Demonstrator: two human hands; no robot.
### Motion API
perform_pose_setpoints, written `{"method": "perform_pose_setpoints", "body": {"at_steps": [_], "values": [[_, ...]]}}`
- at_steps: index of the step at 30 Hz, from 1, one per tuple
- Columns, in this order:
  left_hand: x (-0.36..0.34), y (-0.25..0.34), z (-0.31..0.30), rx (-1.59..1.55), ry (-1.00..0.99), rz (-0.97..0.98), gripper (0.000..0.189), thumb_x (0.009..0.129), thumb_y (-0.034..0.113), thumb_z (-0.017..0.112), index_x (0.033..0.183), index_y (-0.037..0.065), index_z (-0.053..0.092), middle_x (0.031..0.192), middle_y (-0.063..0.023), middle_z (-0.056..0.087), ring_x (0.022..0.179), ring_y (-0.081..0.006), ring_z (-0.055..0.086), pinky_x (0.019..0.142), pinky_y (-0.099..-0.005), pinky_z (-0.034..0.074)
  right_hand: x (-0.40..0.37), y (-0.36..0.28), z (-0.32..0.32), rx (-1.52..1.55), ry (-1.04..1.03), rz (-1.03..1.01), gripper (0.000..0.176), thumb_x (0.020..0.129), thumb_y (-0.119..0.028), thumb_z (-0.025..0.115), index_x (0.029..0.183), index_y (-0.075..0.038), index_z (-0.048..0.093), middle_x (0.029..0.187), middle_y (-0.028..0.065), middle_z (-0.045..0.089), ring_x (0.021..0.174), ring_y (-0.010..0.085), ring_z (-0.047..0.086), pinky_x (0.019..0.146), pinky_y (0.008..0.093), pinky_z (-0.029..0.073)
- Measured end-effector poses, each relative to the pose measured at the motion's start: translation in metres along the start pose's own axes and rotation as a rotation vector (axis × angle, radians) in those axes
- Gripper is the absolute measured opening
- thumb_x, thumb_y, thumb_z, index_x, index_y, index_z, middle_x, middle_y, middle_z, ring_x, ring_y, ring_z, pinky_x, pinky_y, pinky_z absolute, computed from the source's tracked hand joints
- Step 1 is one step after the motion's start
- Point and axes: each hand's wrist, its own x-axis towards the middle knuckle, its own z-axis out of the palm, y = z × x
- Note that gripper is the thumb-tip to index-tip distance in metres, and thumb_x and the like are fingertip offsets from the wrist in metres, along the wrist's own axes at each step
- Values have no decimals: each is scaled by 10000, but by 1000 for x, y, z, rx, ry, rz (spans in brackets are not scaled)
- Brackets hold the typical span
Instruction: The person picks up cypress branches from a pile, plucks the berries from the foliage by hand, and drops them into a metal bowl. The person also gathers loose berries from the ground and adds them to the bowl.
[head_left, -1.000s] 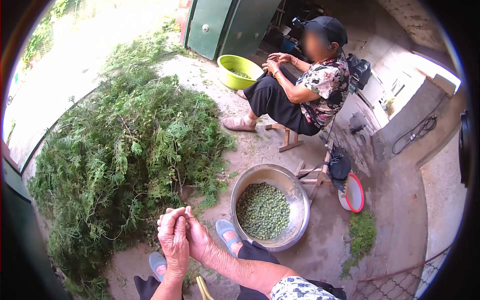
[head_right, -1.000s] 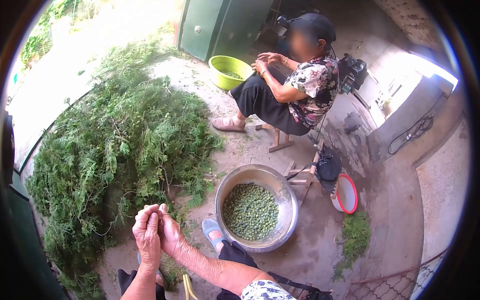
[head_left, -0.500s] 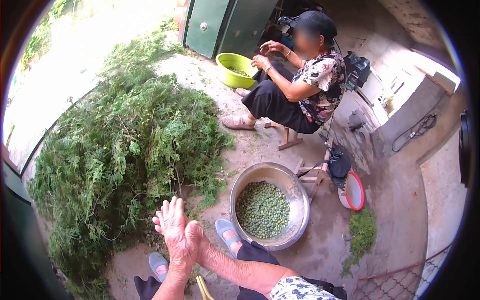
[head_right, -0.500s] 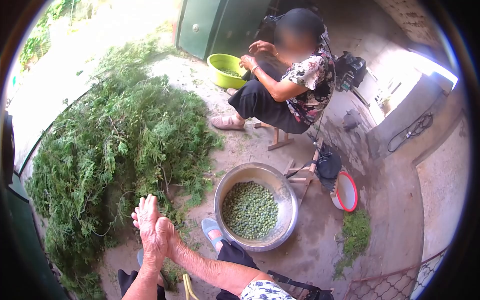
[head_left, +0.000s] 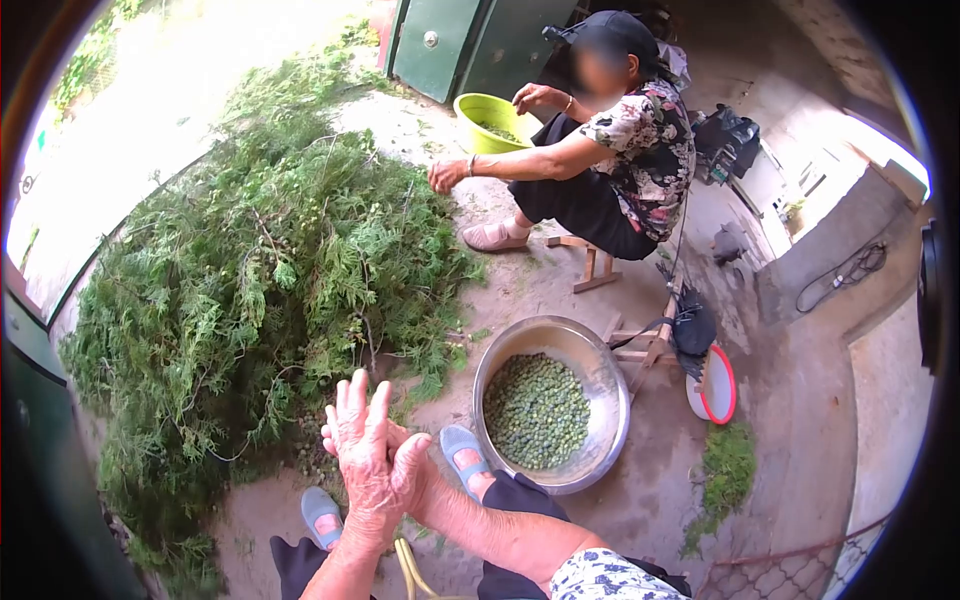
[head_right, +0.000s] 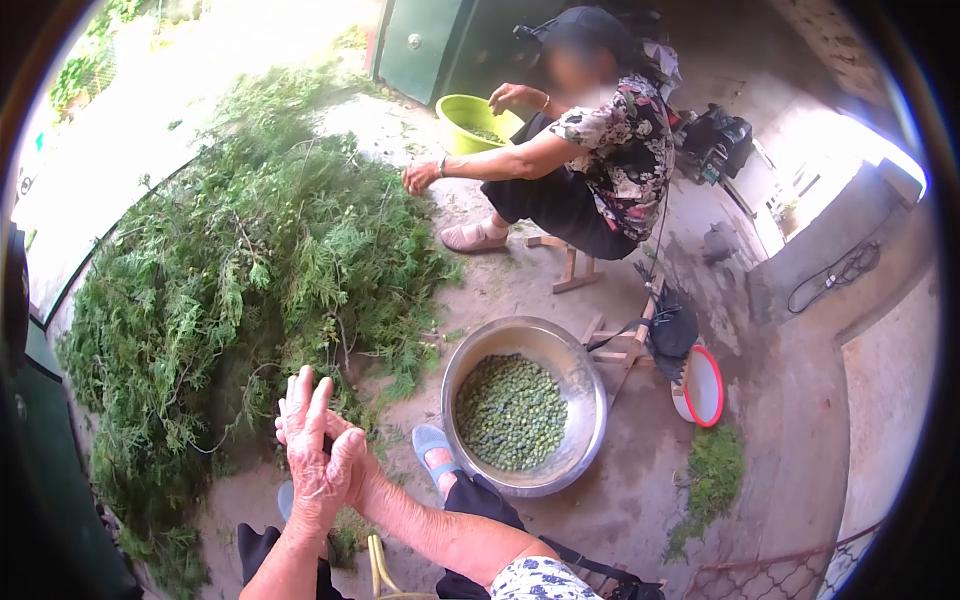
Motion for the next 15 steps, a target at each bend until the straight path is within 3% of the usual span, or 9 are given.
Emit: {"method": "perform_pose_setpoints", "body": {"at_steps": [2, 4, 5, 6, 8, 11, 12, 15], "values": [[1, -2, -6, 119, -96, 40, 607, 801, 395, 637, 1283, 50, 503, 1413, -198, 373, 1347, -374, 279, 1112, -488, 129, 0, 2, -3, 33, 38, 28, 418, 983, -352, 420, 1224, -17, 487, 1126, 69, 554, 1017, 184, 547, 918, 335, 448], [0, -7, -5, 29, -152, -18, 666, 752, 404, 690, 1281, 50, 495, 1398, -189, 392, 1341, -376, 289, 1095, -547, 140, 1, 3, -5, 64, 74, 54, 414, 982, -349, 422, 1223, -18, 488, 1118, 68, 555, 1008, 184, 549, 912, 334, 450], [4, -7, -11, -28, -65, 21, 485, 830, 222, 613, 1268, 39, 511, 1372, -187, 430, 1307, -329, 366, 1076, -429, 265, 1, 3, -6, 80, 96, 66, 412, 982, -347, 424, 1222, -19, 488, 1114, 68, 556, 1004, 184, 550, 910, 334, 451], [8, -9, -16, -133, 17, -43, 463, 841, 180, 605, 1266, 25, 508, 1333, -175, 476, 1283, -282, 404, 1034, -395, 328, 0, 2, -2, 97, 119, 79, 410, 982, -346, 425, 1222, -19, 488, 1110, 68, 556, 1000, 185, 551, 907, 333, 453], [21, -5, -36, -387, 140, -320, 453, 877, 214, 583, 1268, 1, 498, 1298, -156, 513, 1261, -246, 429, 1023, -370, 334, -9, -14, 26, -17, 388, 163, 305, 973, -319, 453, 1033, -49, 581, 924, 72, 591, 848, 159, 593, 704, 297, 504], [31, -20, -58, -721, 444, -467, 504, 941, 346, 517, 1299, -3, 456, 1266, -120, 542, 1182, -210, 489, 1022, -370, 308, -12, -9, 6, -74, 321, 211, 267, 961, -281, 485, 996, -33, 580, 932, 76, 596, 816, 174, 595, 630, 284, 499], [34, -20, -68, -840, 557, -581, 409, 932, 280, 549, 1246, 21, 503, 1194, -101, 585, 1119, -178, 525, 979, -328, 357, -12, -8, -1, -93, 319, 226, 254, 962, -261, 484, 1009, -25, 566, 942, 86, 593, 823, 187, 593, 635, 285, 500], [31, -46, -91, -1052, 669, -601, 410, 925, 301, 558, 1228, 29, 512, 1154, -81, 601, 1094, -176, 533, 978, -348, 355, -17, 12, -36, -289, 310, 259, 220, 948, -254, 513, 947, -44, 578, 872, 71, 584, 758, 167, 572, 574, 271, 458]]}}
